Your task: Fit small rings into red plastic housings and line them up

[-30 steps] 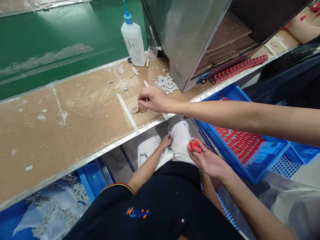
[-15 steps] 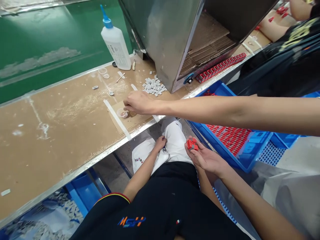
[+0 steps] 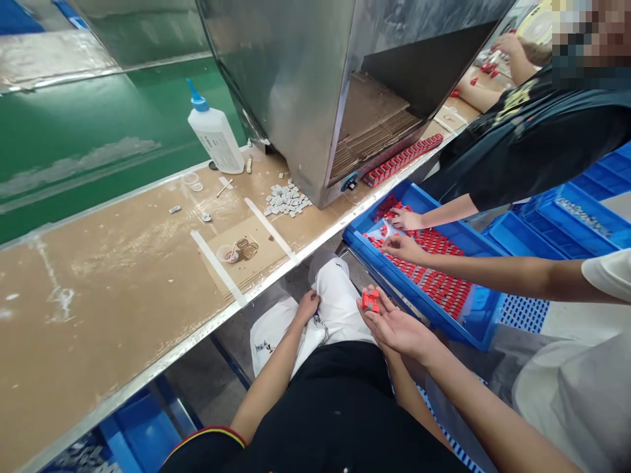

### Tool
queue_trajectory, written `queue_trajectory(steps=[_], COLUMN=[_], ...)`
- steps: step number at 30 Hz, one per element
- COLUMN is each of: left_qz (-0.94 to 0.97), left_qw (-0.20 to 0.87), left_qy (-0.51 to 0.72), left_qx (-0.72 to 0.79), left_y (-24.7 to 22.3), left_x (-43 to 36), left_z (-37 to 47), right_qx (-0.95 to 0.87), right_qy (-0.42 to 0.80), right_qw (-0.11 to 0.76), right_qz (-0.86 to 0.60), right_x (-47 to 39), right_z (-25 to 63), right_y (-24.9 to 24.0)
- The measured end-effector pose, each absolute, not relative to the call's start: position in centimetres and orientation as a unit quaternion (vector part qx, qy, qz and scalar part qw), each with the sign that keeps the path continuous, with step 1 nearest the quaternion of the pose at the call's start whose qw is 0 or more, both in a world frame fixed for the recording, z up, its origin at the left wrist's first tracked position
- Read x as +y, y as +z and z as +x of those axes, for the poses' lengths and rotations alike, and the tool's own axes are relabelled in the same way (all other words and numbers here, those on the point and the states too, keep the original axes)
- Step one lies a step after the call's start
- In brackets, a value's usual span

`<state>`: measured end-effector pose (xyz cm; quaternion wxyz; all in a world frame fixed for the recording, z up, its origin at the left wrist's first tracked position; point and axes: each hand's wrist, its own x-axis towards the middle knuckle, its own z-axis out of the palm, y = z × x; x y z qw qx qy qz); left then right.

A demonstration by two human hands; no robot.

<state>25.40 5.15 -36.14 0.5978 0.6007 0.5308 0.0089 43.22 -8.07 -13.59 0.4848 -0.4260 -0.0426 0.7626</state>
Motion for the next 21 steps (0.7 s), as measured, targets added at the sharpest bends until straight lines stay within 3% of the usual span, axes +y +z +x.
queue_trajectory(steps=[15,19,21], left_qz=[0.608,0.607,0.607], left_qw=[0.597,0.594,0.592], left_qy=[-0.002,-0.008,-0.010], left_qx=[0.523,0.528,0.531], left_y=[-36.3,-36.2,-36.2], left_x=[5.2,5.3,5.3], left_z=[25.3,25.4,25.4], right_qx=[0.095,-0.137,-0.401], right_qy=[0.779,0.729,0.544], right_qw=[0.564,0.571,0.513], right_qz=[-0.257,-0.353,-0.529], right_x=[-9.3,-8.6,-8.1], right_z=[47.0,47.8,48.2], right_y=[-14.9,-15.4,-15.2])
